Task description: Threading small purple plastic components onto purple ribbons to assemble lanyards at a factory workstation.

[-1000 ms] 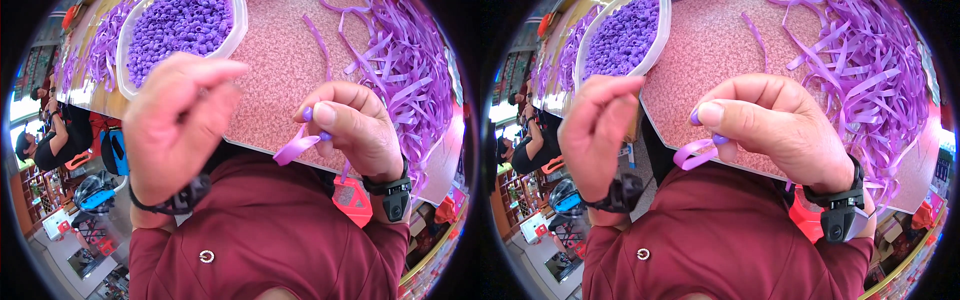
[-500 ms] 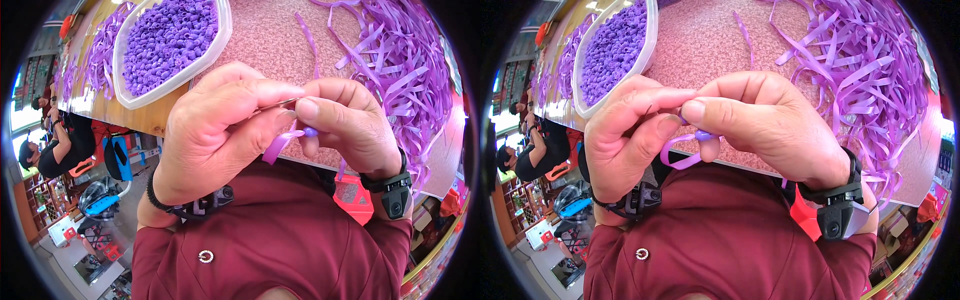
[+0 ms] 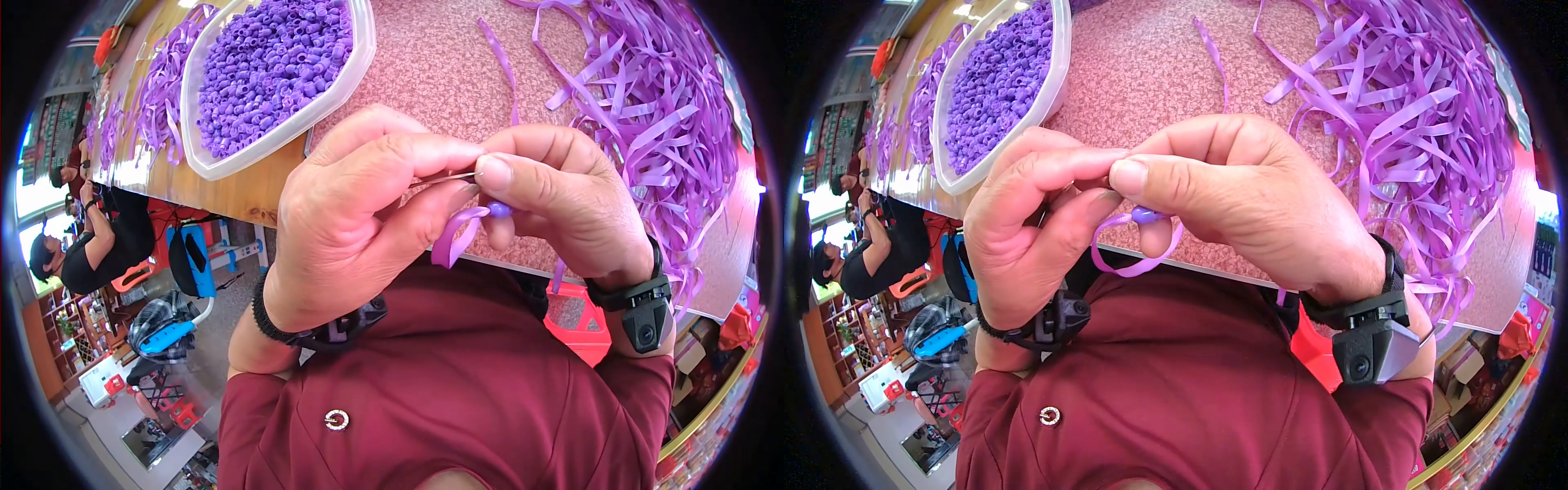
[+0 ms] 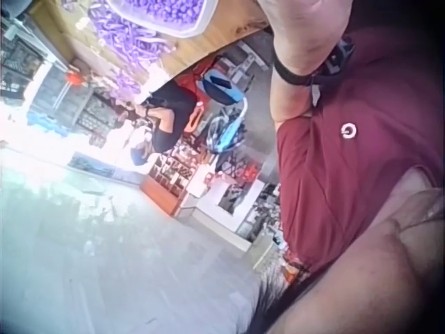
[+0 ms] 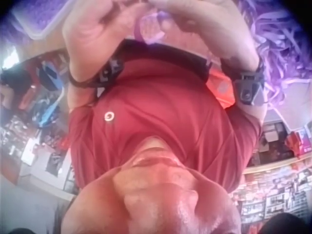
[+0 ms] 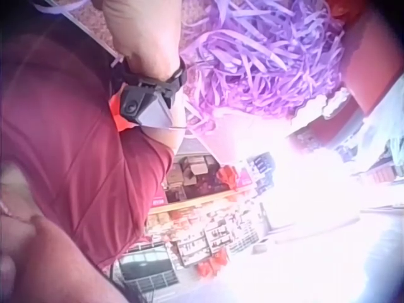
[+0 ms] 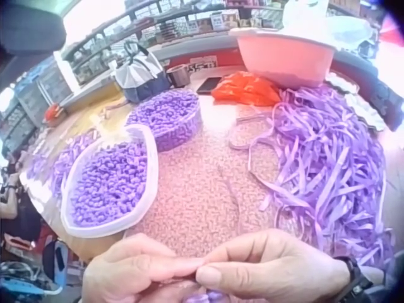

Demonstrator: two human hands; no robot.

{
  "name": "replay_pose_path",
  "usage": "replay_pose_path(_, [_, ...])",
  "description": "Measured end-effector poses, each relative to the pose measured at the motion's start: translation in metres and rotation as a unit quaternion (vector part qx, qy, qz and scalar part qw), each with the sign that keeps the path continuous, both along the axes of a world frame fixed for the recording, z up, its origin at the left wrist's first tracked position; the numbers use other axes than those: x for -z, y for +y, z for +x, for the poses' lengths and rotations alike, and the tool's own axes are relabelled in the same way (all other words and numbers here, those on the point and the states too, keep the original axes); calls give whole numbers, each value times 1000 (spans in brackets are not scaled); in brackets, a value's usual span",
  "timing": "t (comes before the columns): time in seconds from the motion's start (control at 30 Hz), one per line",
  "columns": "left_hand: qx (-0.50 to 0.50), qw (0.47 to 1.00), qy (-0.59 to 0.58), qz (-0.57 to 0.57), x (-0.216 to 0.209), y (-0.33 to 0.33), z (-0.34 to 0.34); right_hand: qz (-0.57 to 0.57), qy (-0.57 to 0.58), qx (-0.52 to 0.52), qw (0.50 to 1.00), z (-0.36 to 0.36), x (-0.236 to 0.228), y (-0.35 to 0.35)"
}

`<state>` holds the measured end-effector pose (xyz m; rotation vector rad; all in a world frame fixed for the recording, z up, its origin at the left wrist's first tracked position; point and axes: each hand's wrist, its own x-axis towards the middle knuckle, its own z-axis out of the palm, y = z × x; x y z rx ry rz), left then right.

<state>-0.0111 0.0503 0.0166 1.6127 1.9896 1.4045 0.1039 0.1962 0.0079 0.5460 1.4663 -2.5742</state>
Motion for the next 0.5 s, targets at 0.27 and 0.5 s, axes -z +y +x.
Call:
replay_pose_path(0.27, [0,999,43,17,1,1,0,28,-10,-11,999,0,-3,1])
replay_pose_path(0.5, [-19,996,73,43,8,2,2,6,13,-2,1000,-1,1,1])
